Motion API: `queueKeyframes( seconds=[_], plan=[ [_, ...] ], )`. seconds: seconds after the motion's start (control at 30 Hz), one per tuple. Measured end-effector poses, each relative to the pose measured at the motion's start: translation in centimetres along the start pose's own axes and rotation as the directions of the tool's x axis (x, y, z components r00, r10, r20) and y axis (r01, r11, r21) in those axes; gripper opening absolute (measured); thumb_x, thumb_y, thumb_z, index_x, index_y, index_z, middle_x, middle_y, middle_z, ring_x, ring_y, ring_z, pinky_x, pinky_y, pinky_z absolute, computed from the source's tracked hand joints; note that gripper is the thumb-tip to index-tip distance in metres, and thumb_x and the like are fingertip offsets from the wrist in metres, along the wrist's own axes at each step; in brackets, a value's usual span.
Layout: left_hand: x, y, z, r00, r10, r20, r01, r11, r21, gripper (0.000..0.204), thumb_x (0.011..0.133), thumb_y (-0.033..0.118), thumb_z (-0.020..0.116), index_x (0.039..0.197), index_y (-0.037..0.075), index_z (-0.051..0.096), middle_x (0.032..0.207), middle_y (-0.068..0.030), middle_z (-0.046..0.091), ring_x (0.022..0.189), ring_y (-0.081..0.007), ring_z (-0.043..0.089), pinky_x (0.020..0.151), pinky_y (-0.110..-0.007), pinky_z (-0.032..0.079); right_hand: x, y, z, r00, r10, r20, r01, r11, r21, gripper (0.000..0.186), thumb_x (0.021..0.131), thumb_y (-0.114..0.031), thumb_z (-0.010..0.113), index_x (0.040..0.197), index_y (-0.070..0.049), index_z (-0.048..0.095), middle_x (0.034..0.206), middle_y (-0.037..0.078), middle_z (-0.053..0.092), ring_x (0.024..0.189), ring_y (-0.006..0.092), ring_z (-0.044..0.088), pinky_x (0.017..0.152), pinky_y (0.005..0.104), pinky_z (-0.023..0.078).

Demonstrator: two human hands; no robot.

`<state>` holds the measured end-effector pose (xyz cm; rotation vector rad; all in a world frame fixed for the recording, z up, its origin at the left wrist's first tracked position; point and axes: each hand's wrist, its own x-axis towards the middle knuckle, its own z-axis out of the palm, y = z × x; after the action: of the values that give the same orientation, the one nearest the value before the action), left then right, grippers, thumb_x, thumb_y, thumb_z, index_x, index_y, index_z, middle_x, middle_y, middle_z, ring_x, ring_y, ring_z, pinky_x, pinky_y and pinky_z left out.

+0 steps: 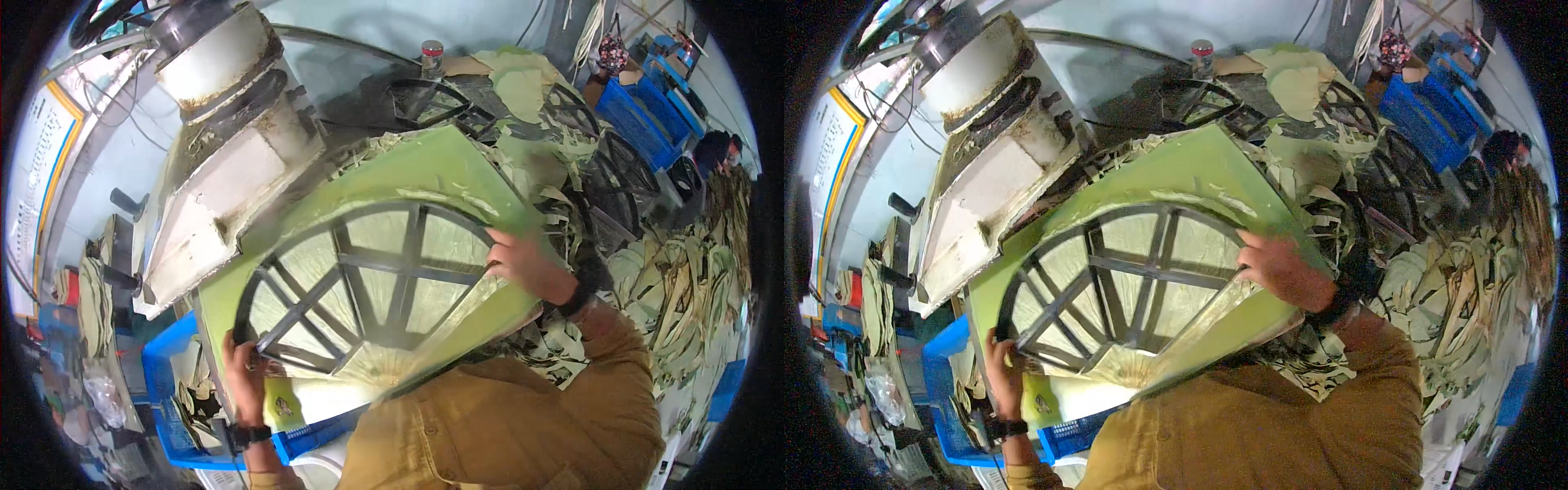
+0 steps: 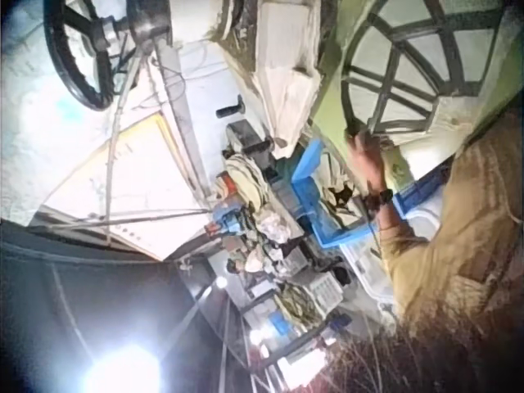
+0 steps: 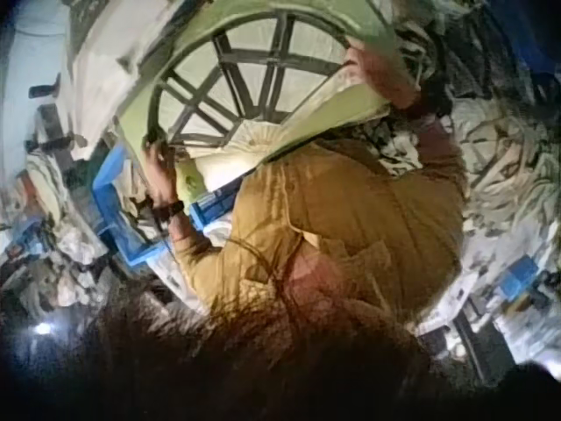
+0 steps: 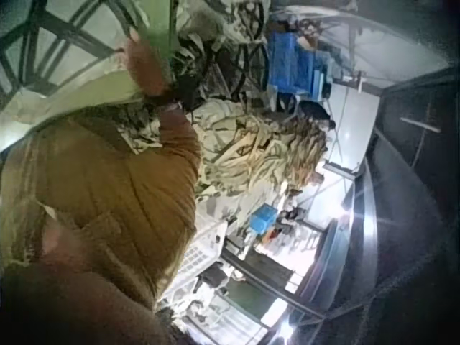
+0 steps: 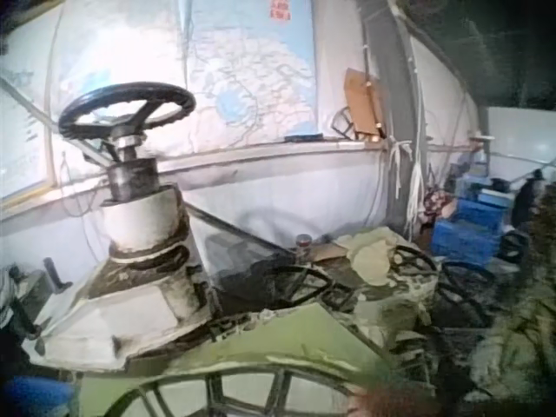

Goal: Pressing stacks of dried leaves using a hydraulic press and placing the finished stacks into collection baskets.

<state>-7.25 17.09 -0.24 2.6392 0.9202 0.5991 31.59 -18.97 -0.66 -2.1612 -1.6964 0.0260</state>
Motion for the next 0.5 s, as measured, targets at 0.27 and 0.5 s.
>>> queueKeyframes(
  seconds=[0.27, 0.5],
  plan=[
    [-0.3, -0.8, -1.6, 0.988, -0.099, 0.121, 0.131, 0.945, -0.298, 0.059, 0.066, 0.001, 0.079, 0.12, 0.001, 0.053, 0.138, -0.0188, 0.043, 0.113, -0.03, 0.055, 0.092, -0.036, 0.047, 0.7, -1.6, 0.5, 0.972, 0.216, 0.088, -0.233, 0.915, 0.33, 0.046, 0.077, -0.008, 0.067, 0.119, 0.001, 0.049, 0.122, 0.023, 0.048, 0.129, 0.0412, 0.036, 0.107, 0.0465, 0.032],
    [12.6, -8.4, -11.0, 0.669, -0.313, -0.675, 0.043, 0.922, -0.385, 0.072, 0.073, 0.008, 0.076, 0.133, -0.002, 0.038, 0.13, -0.0173, 0.047, 0.116, -0.0277, 0.048, 0.097, -0.037, 0.04, -5.9, -3.6, 2.6, 0.767, 0.506, -0.395, -0.308, 0.83, 0.466, 0.044, 0.081, 0.006, 0.055, 0.123, -0.003, 0.049, 0.134, 0.018, 0.047, 0.128, 0.0317, 0.043, 0.105, 0.0413, 0.037]
  ],
)
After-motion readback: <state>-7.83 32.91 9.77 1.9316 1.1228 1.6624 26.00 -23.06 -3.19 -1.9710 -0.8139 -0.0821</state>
